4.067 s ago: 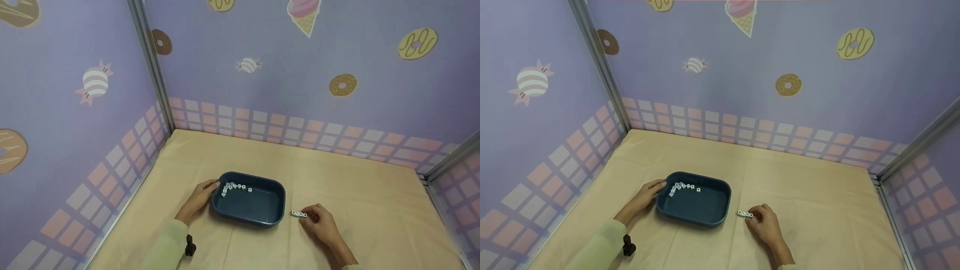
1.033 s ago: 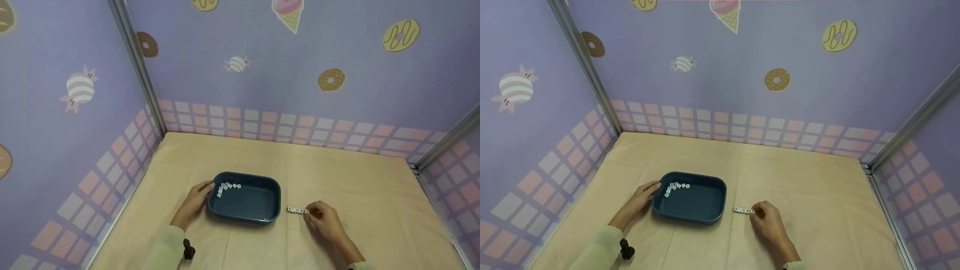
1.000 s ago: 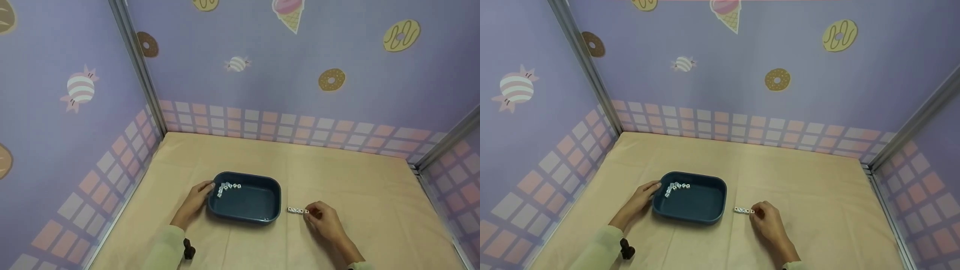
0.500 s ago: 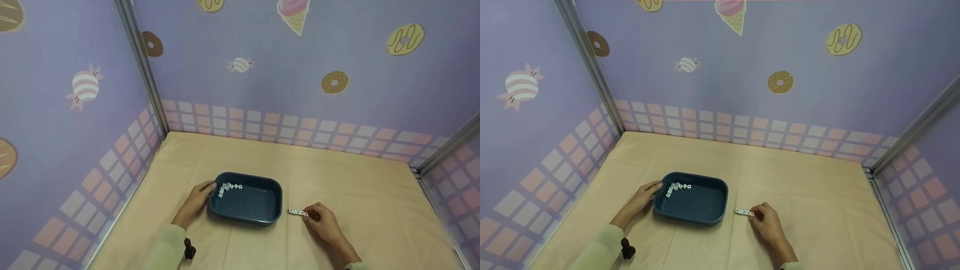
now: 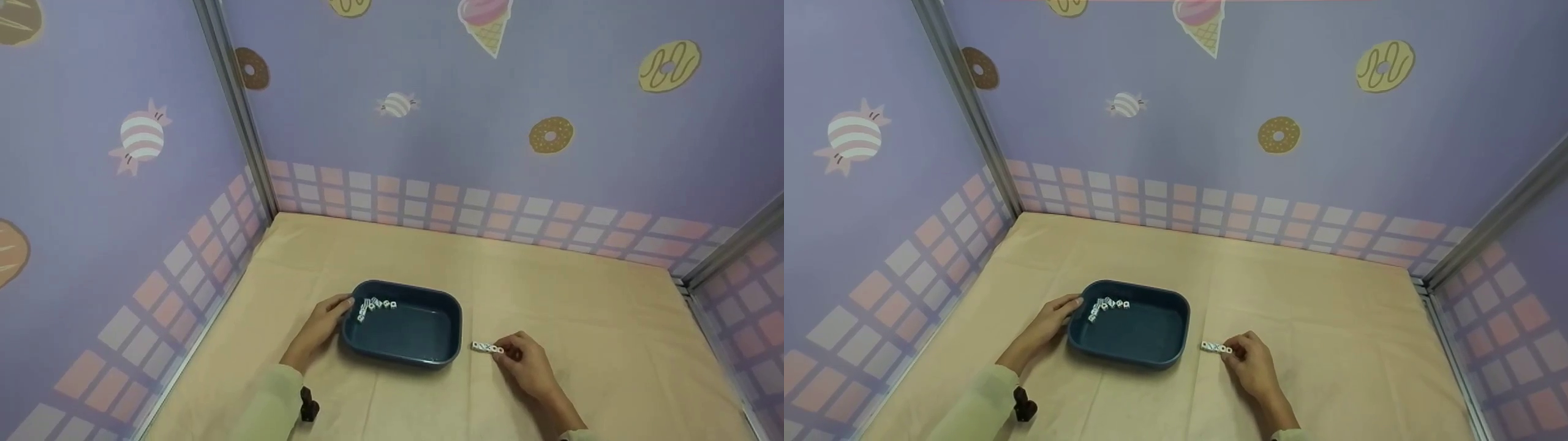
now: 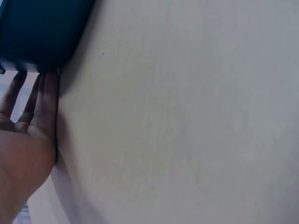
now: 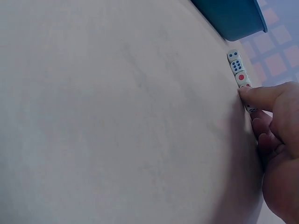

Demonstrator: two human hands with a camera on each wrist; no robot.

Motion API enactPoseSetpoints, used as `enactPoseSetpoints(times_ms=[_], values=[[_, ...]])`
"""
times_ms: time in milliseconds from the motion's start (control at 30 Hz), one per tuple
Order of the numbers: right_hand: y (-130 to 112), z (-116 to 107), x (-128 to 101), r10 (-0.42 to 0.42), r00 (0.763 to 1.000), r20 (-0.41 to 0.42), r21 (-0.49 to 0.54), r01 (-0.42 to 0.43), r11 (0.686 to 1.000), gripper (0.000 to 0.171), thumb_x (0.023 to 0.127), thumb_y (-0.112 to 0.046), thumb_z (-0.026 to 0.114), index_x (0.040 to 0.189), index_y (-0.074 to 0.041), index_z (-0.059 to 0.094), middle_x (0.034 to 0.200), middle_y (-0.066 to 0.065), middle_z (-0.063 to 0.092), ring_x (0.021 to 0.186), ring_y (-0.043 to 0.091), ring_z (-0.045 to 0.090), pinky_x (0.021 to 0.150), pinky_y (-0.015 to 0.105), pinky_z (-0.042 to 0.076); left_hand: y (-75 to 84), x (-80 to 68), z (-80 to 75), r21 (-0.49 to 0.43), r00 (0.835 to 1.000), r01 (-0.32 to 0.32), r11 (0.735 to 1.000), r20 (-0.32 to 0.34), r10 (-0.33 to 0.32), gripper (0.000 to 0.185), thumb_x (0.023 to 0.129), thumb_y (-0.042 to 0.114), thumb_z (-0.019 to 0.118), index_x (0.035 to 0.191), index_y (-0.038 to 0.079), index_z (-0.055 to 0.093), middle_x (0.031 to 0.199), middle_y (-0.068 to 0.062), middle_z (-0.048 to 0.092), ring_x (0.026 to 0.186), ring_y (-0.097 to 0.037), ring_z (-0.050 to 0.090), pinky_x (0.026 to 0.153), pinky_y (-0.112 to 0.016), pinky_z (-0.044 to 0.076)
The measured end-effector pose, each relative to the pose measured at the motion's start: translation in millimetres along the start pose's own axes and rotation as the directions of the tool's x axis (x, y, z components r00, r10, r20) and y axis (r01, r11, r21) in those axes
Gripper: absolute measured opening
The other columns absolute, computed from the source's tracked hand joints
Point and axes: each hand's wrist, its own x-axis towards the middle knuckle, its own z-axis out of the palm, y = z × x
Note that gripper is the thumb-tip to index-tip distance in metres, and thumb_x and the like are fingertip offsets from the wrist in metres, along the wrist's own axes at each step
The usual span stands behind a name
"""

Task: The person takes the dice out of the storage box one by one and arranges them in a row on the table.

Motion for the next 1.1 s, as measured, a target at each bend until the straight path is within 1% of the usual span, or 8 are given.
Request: enactPoseSetpoints(times_ms=[200,300,467,567,633,767,933,1100], values=[[-4.6,-2.0,1.4,0.003,1.0,0.014,0.024,-0.004,1.0,0.023,0.091,-0.005,0.084,0.111,-0.01,0.076,0.099,0.003,0.061,0.085,0.017,0.056,0.072,0.024,0.048,-0.9,0.0,-0.5,-0.021,1.0,0.017,1.0,-0.001,-0.017,0.052,0.11,0.038,0.06,0.15,0.006,0.058,0.147,-0.017,0.06,0.128,-0.033,0.064,0.102,-0.042,0.055],[-14.5,-0.4,2.9,-0.015,0.999,-0.039,0.049,0.017,0.999,0.026,0.091,-0.003,0.083,0.116,-0.004,0.073,0.099,0.005,0.063,0.086,0.018,0.058,0.073,0.024,0.05,-2.0,-0.1,-1.1,-0.015,1.0,0.018,1.0,-0.006,-0.018,0.051,0.11,0.037,0.059,0.151,0.006,0.057,0.148,-0.017,0.059,0.13,-0.033,0.063,0.103,-0.043,0.055],[-50.5,14.6,14.6,-0.144,0.967,-0.209,0.067,0.161,0.985,0.023,0.092,0.0,0.081,0.113,0.002,0.072,0.094,0.004,0.068,0.086,0.019,0.064,0.072,0.023,0.052,-1.7,-0.6,-1.0,0.012,1.0,0.025,1.0,-0.012,-0.025,0.054,0.109,0.041,0.06,0.151,0.006,0.057,0.149,-0.016,0.06,0.131,-0.033,0.063,0.105,-0.044,0.054],[-82.4,28.8,28.9,-0.245,0.939,-0.244,0.107,0.277,0.955,0.023,0.091,0.002,0.081,0.112,0.002,0.072,0.096,0.004,0.071,0.086,0.02,0.066,0.071,0.024,0.053,-1.0,0.0,-0.9,0.007,1.0,0.016,1.0,-0.01,-0.016,0.056,0.109,0.042,0.061,0.151,0.005,0.057,0.148,-0.017,0.06,0.13,-0.033,0.064,0.105,-0.045,0.054],[-104.5,40.0,39.7,-0.287,0.931,-0.227,0.149,0.325,0.934,0.022,0.091,0.001,0.082,0.111,0.001,0.073,0.098,0.005,0.073,0.087,0.02,0.068,0.071,0.024,0.055,-1.1,0.7,-0.8,0.001,1.0,0.008,1.0,-0.011,-0.008,0.056,0.109,0.042,0.061,0.15,0.004,0.057,0.146,-0.018,0.061,0.128,-0.034,0.065,0.103,-0.045,0.054],[-139.5,66.2,57.8,-0.311,0.941,-0.129,0.204,0.332,0.921,0.021,0.093,-0.004,0.081,0.113,-0.004,0.074,0.101,0.005,0.074,0.089,0.019,0.069,0.076,0.025,0.057,-2.2,2.3,0.1,-0.004,1.0,0.015,1.0,-0.017,-0.015,0.056,0.108,0.042,0.061,0.149,0.003,0.059,0.145,-0.018,0.061,0.126,-0.033,0.065,0.101,-0.042,0.055],[-159.1,98.7,71.5,-0.307,0.951,-0.035,0.135,0.308,0.942,0.024,0.095,-0.008,0.08,0.117,-0.002,0.074,0.105,0.006,0.073,0.094,0.02,0.07,0.082,0.031,0.059,-1.7,2.0,1.4,-0.004,1.0,0.029,1.0,-0.008,-0.029,0.059,0.108,0.044,0.061,0.15,0.003,0.057,0.147,-0.018,0.06,0.129,-0.032,0.064,0.102,-0.042,0.054],[-164.9,123.1,79.7,-0.301,0.954,-0.009,0.047,0.301,0.953,0.028,0.096,-0.009,0.079,0.121,0.002,0.073,0.11,0.012,0.073,0.1,0.025,0.07,0.088,0.042,0.059,1.6,-0.1,-0.4,0.005,1.0,0.012,1.0,-0.003,-0.012,0.059,0.109,0.043,0.06,0.151,0.002,0.056,0.147,-0.019,0.06,0.129,-0.034,0.063,0.103,-0.042,0.054]])
